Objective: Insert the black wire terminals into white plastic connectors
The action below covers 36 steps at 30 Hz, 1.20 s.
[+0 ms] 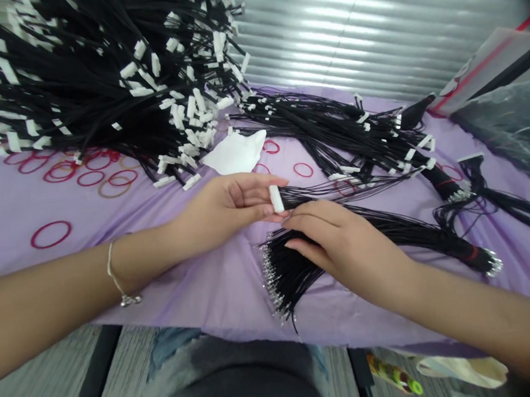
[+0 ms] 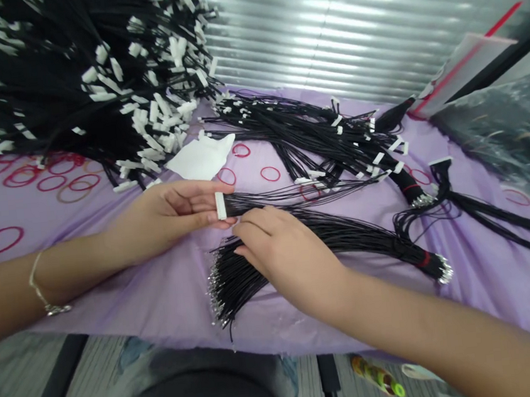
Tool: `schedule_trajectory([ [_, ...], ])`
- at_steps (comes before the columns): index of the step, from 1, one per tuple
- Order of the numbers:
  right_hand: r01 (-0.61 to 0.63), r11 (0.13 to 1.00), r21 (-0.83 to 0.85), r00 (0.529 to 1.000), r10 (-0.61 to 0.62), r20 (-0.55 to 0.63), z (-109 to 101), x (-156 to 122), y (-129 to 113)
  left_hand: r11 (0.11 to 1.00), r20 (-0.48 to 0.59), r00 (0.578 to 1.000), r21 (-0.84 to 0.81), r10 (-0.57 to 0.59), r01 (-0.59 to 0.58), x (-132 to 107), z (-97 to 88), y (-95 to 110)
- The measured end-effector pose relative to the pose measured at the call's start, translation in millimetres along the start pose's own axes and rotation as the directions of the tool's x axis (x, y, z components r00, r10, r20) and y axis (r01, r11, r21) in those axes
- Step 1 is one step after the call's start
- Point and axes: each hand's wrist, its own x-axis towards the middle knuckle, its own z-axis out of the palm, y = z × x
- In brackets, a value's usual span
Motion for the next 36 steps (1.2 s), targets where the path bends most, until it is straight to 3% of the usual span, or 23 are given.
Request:
schedule_trajectory([
  [4,-0.099,0.995,0.011,0.994,0.099,0.042,2.8,2.3,-0.6,0.924,-0.083,0.978,0.349,0.193,-0.153,1.4,-0.9,-6.5],
  [8,-0.115,0.986,0.119,0.985,0.098,0.143,-0.6,5.8,6.1,0.732,0.030,0.924,0.601,0.382,-0.322,1.0,-3.3,-8.9],
  [13,-0.112,0.946,0.305,0.974,0.044,0.220,-9.8,7.3,12.9,0.608,0.127,0.908,0.705,0.399,-0.366,-2.1,-0.8,-5.9],
  [16,-0.130,0.936,0.328,0.975,0.059,0.216,-13.4,5.7,8.3,0.594,0.126,0.909,0.720,0.397,-0.359,-3.1,1.7,-4.5],
  [18,-0.154,0.936,0.317,0.977,0.095,0.193,-14.1,5.1,4.2,0.674,0.090,0.935,0.670,0.343,-0.312,-3.2,2.5,-4.7],
  [21,-0.155,0.937,0.313,0.985,0.124,0.117,-12.5,5.9,2.3,0.868,0.029,0.981,0.461,0.194,-0.185,-2.6,1.6,-6.8],
  [24,-0.099,0.948,0.302,0.995,0.092,0.036,-9.9,7.7,4.8,0.964,0.033,0.998,0.257,0.059,-0.065,-1.8,-0.2,-7.4],
  [28,-0.079,0.940,0.332,0.996,0.089,-0.017,-10.3,9.0,4.5,0.995,0.036,0.995,0.040,-0.098,0.096,-3.5,0.7,-3.4],
  [32,-0.194,0.897,0.397,0.974,0.223,-0.029,-14.9,8.9,1.7,0.949,0.090,0.964,-0.175,-0.250,0.263,-8.4,6.5,-0.8],
  [36,-0.301,0.861,0.409,0.947,0.320,0.024,-15.0,10.2,2.2,0.908,0.123,0.938,-0.237,-0.324,0.344,-11.2,11.5,-1.3],
])
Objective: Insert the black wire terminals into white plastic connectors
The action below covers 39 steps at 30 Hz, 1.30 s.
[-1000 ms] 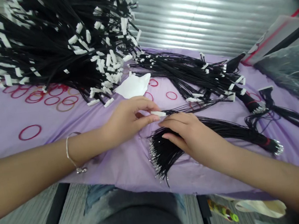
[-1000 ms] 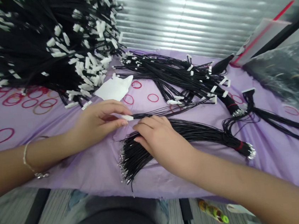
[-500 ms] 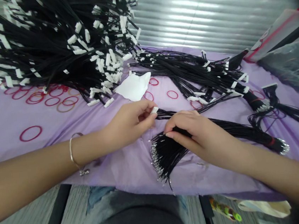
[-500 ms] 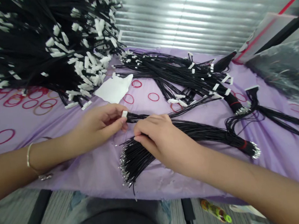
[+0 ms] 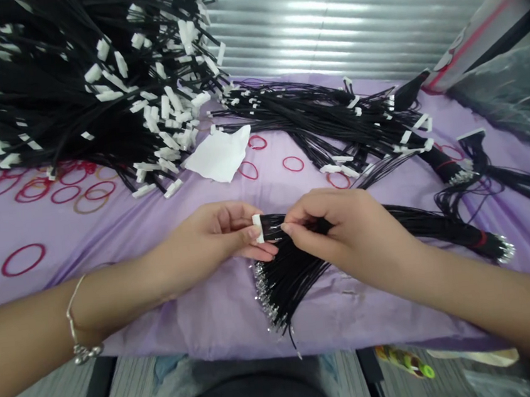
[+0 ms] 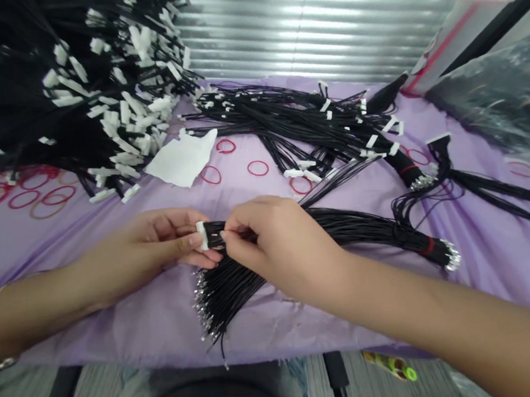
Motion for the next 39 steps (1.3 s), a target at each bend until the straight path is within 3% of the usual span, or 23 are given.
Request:
schedule_trajectory([
  [5,-0.035,0.999,-0.024,0.999,0.035,-0.012,5.9,5.4,1.4,0.999,-0.017,1.000,0.036,-0.018,0.019,0.8,1.5,0.0],
  [15,0.026,1.000,0.013,0.999,-0.027,0.028,6.9,6.8,6.0,0.999,-0.020,0.999,0.028,-0.035,0.035,2.4,0.4,-0.4],
  [33,0.072,0.975,-0.210,0.997,-0.067,0.034,18.2,7.9,2.1,0.998,-0.118,0.992,0.045,-0.049,0.055,1.7,8.4,2.3],
  [39,0.095,0.985,-0.146,0.995,-0.087,0.057,11.4,6.1,7.8,0.997,-0.060,0.995,0.001,-0.075,0.075,3.6,3.1,1.7],
])
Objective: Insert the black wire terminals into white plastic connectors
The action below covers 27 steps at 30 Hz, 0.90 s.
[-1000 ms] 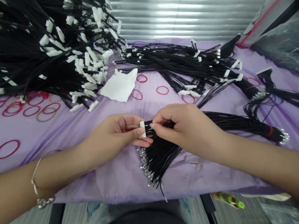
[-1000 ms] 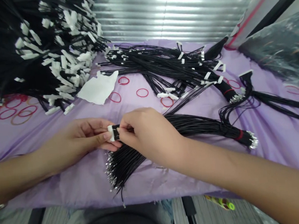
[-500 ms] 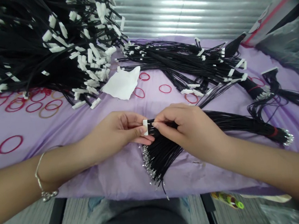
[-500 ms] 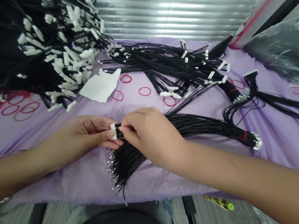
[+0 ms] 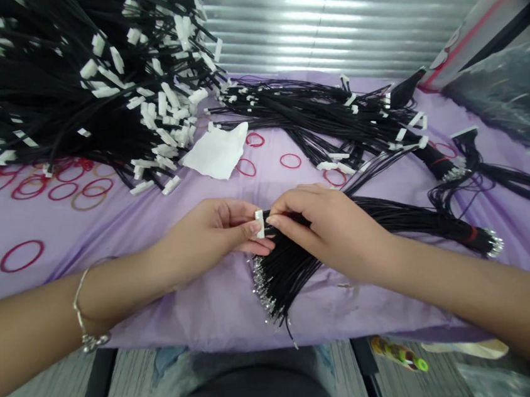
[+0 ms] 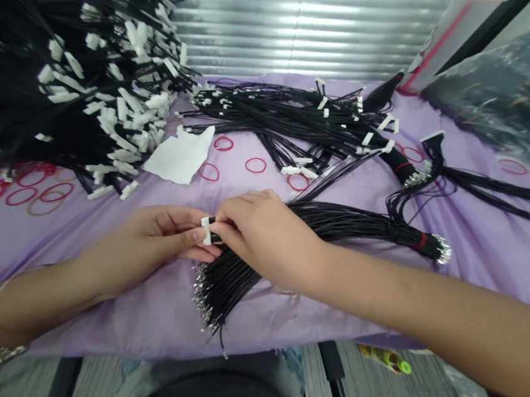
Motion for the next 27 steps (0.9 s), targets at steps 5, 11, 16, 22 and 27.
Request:
schedule_trajectory([
  [5,0.169,0.986,-0.012,0.980,-0.169,-0.101,-7.1,-4.9,10.9,0.990,0.048,0.999,-0.141,0.024,-0.017,2.3,-6.4,-2.8],
  [11,0.281,0.928,-0.245,0.937,-0.320,-0.140,-6.2,-4.8,12.3,0.987,0.039,0.999,-0.163,0.015,-0.008,1.7,-6.5,-1.0],
  [16,0.233,0.909,-0.346,0.910,-0.329,-0.253,-8.4,-3.6,3.8,0.992,0.063,0.998,-0.125,0.019,-0.011,0.4,-7.6,-0.7],
  [22,0.208,0.900,-0.383,0.939,-0.293,-0.178,0.4,-2.0,3.3,0.997,0.067,0.998,-0.076,-0.012,0.017,0.1,-6.4,0.2],
  [27,0.212,0.923,-0.322,0.949,-0.273,-0.160,2.9,-1.8,6.0,0.994,0.088,0.996,-0.102,-0.030,0.039,0.5,-7.3,0.4],
])
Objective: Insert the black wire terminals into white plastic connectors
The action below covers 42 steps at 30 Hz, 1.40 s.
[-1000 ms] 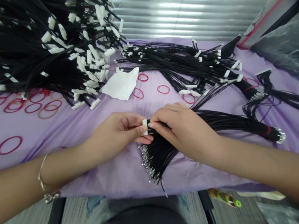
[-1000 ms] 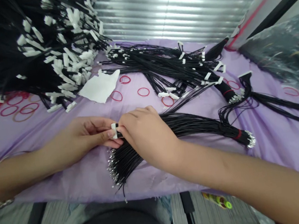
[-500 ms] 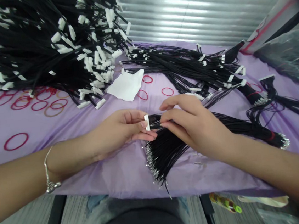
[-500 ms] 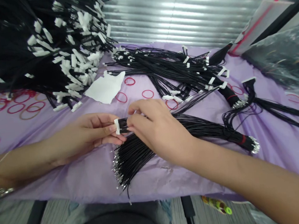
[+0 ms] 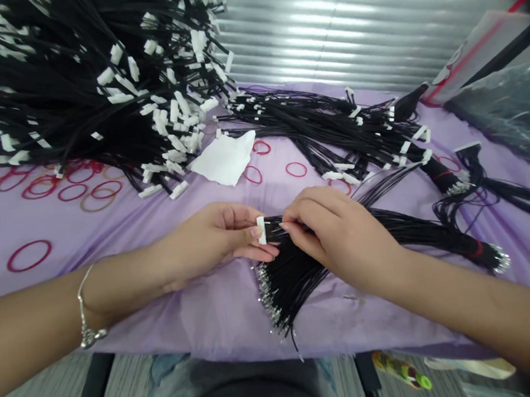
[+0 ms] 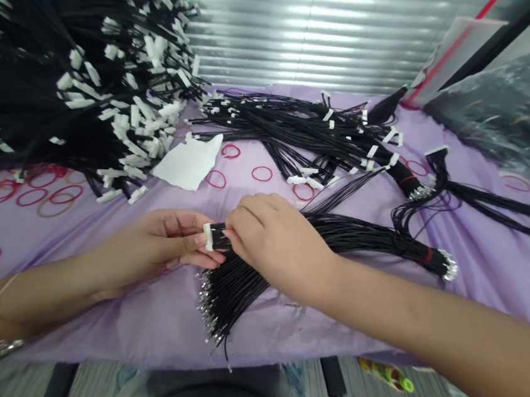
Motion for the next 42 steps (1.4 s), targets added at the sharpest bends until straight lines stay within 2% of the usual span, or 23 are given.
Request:
schedule_trajectory([
  [6,0.138,0.979,-0.148,0.989,-0.145,-0.040,-0.8,-2.6,-1.1,0.999,0.051,0.999,-0.040,0.005,-0.003,-0.2,-2.9,0.8],
  [11,0.148,0.981,-0.128,0.989,-0.147,0.017,-2.4,-4.2,-0.4,0.998,0.072,0.997,-0.067,0.014,-0.009,-0.5,-3.9,1.2],
  [19,0.098,0.992,-0.076,0.995,-0.099,-0.011,9.6,0.2,-0.5,1.000,0.057,0.998,0.012,-0.001,0.000,-0.6,-3.0,-0.3],
  [22,0.170,0.980,-0.100,0.985,-0.170,0.010,5.6,3.8,0.0,0.999,0.071,0.997,0.006,0.034,-0.035,-0.8,-3.7,-1.1],
  [25,0.234,0.957,-0.170,0.967,-0.247,-0.063,-6.3,4.0,-1.0,0.996,0.105,0.991,-0.012,0.089,-0.088,-0.4,-5.2,1.2],
  [28,0.221,0.967,-0.127,0.961,-0.238,-0.141,-14.4,0.8,-3.4,0.993,0.056,0.992,-0.019,0.116,-0.115,1.4,-7.9,4.1],
  [29,0.208,0.975,-0.082,0.970,-0.217,-0.112,-14.5,-0.3,-3.9,0.994,0.027,0.994,-0.024,0.108,-0.108,2.3,-8.9,4.4],
  [31,0.167,0.986,0.024,0.985,-0.168,0.044,-11.1,-1.5,-3.6,0.995,-0.013,0.996,-0.036,0.090,-0.090,4.2,-10.8,4.1],
  [33,0.108,0.986,0.123,0.965,-0.134,0.226,-5.8,-0.9,-1.9,0.996,-0.022,0.997,-0.032,0.081,-0.081,5.7,-11.8,3.0],
  [35,0.058,0.975,0.216,0.937,-0.128,0.326,-2.4,0.4,0.4,0.996,-0.027,0.996,-0.006,0.086,-0.086,6.4,-12.0,1.7],
  [38,0.023,0.959,0.281,0.934,-0.121,0.335,-3.1,1.4,1.9,0.994,-0.021,0.994,0.032,0.104,-0.103,6.8,-12.3,0.3],
  [42,-0.062,0.940,0.335,0.970,-0.022,0.242,-7.2,-0.4,-0.5,0.993,0.015,0.993,0.025,0.116,-0.116,6.9,-13.2,-0.7],
])
